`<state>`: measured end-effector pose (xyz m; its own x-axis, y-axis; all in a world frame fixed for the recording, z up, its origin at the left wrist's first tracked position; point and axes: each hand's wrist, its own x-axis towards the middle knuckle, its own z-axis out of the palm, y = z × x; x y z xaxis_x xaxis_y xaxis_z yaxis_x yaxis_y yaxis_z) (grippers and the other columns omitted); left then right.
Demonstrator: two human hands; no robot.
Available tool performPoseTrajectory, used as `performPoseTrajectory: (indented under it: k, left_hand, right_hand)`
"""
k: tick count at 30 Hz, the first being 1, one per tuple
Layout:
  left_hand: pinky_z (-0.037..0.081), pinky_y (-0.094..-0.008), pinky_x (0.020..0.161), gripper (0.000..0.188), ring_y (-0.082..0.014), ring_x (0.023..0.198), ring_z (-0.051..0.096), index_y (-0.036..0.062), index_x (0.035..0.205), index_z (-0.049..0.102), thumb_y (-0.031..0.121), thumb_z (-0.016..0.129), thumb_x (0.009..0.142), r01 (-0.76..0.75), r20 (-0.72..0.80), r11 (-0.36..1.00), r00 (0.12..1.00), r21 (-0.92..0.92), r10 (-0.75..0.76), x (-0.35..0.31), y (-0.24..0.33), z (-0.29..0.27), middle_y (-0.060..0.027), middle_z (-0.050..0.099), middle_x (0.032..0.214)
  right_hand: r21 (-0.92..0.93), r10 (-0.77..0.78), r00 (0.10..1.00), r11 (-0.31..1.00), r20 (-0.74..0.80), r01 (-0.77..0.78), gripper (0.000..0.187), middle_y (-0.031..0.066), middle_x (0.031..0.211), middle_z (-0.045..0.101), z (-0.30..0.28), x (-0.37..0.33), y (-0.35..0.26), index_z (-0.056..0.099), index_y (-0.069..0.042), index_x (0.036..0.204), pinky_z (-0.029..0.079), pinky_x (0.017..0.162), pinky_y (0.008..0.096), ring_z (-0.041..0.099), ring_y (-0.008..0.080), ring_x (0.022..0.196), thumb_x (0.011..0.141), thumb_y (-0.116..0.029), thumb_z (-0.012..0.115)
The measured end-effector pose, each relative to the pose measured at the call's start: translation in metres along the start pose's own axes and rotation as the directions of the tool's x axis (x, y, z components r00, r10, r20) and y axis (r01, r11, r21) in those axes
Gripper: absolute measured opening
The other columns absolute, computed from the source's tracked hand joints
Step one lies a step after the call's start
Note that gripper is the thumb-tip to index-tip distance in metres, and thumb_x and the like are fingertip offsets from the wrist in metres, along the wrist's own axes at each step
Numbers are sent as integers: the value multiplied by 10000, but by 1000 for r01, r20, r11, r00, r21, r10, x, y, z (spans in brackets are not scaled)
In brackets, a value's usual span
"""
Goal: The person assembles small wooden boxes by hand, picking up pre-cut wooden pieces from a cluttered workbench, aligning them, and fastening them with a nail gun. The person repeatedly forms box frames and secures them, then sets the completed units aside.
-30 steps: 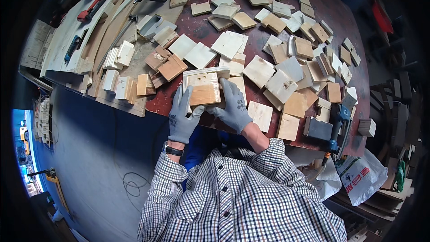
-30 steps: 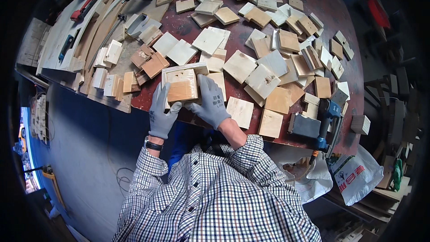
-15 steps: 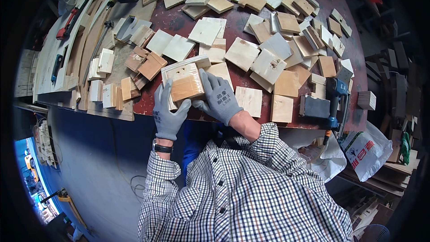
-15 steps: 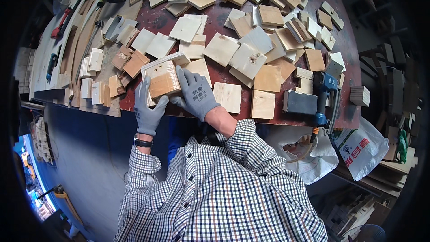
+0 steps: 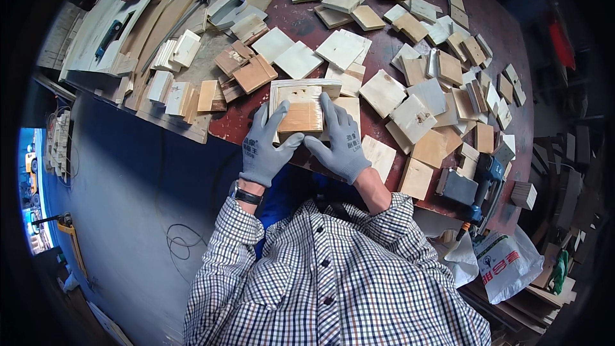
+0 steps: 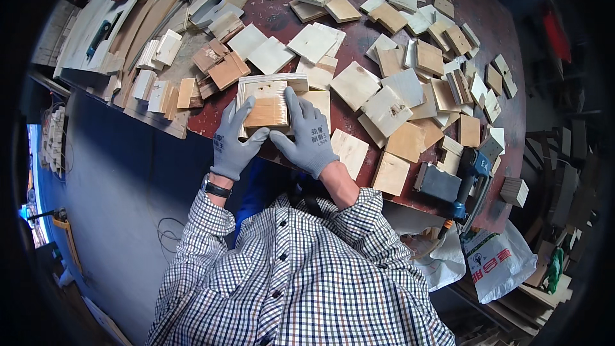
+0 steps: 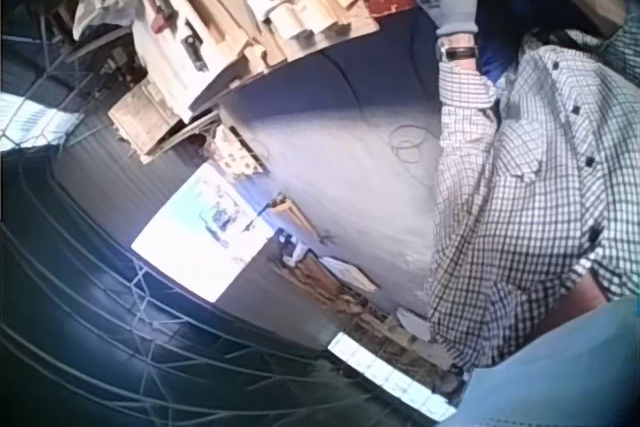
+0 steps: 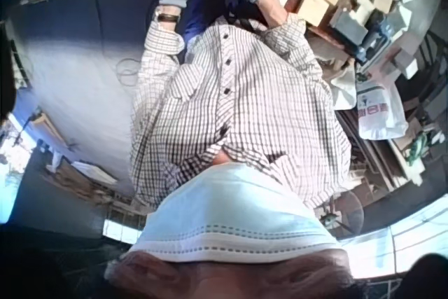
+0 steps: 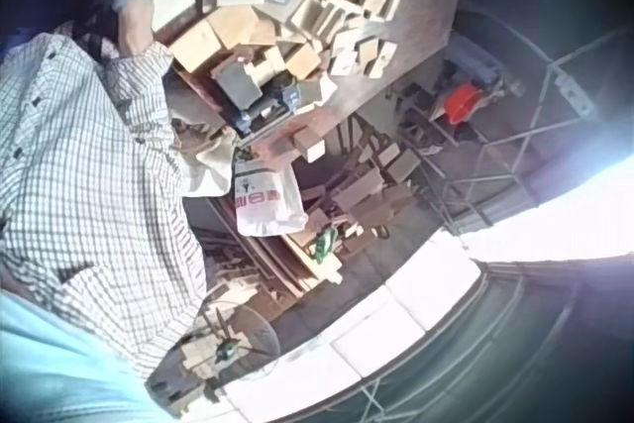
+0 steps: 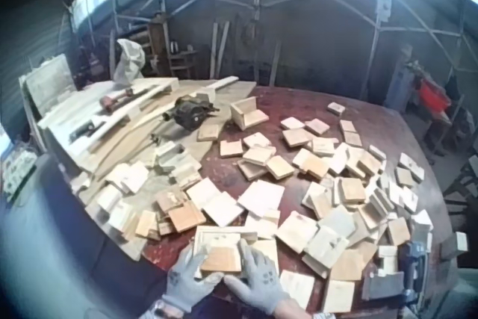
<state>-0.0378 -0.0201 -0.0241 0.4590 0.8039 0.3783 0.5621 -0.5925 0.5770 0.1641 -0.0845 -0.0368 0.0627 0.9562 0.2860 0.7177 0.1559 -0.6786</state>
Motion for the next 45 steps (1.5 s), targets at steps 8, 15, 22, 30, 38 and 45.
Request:
performPoseTrajectory:
  k: [8, 15, 22, 30, 38, 45]
  left_hand:
    - [588, -444, 960, 758, -402, 1290, 607, 107, 1570, 464, 490, 699, 959, 18, 2, 992, 1000, 125, -18, -7, -8, 12, -210, 546, 1472]
    - [594, -443, 952, 750, -411, 1303, 599, 108, 1592, 429, 445, 693, 977, 75, 44, 993, 996, 93, -79, -8, -2, 7, -206, 533, 1498]
    - [498, -480, 1102, 936, -425, 1390, 520, 95, 1645, 286, 361, 797, 906, 79, 121, 996, 989, 36, -83, -3, -10, 2, -237, 465, 1559]
    - [473, -458, 1133, 1137, -383, 1416, 514, 53, 1641, 266, 365, 909, 756, 287, 55, 957, 957, -37, -285, -21, -15, 11, -219, 487, 1569]
    - [563, -454, 962, 822, -396, 1138, 661, 53, 1477, 496, 225, 837, 749, 308, 7, 949, 951, -69, -308, -15, -23, 24, -196, 631, 1293]
    - [539, -437, 1051, 861, -373, 1255, 630, 36, 1531, 445, 215, 821, 777, 321, -1, 947, 947, 0, -321, -13, -24, 35, -221, 601, 1403]
  right_hand:
    - [-3, 42, 995, 999, -89, -42, 713, 252, 1433, 524, 19, -3, 6, 307, -12, 1629, 415, 1041, 514, 549, 434, 1186, 1069, -410, 496]
    - [-21, 39, 997, 999, -62, -40, 723, 268, 1423, 519, 22, -4, 6, 277, -18, 1641, 411, 1054, 520, 542, 447, 1196, 1084, -440, 463]
    - [409, 144, 989, 900, 46, -150, 593, 256, 1366, 564, 1, 10, 21, 409, -49, 1592, 433, 1063, 456, 572, 398, 1196, 1098, -373, 463]
    - [327, 420, 898, 836, 133, -440, 565, 97, 1094, 693, -33, 31, 16, 619, 32, 1399, 548, 828, 312, 690, 192, 925, 1076, -427, 564]
    - [-260, 483, 867, 859, 125, -441, 570, 303, 1237, 618, 8, 31, -42, 570, 9, 1250, 499, 984, 569, 629, 503, 1136, 1063, -518, 458]
    - [-209, 429, 890, 895, 157, -394, 575, 303, 1230, 624, -3, 31, -31, 575, 13, 1249, 502, 980, 560, 640, 483, 1132, 1082, -513, 413]
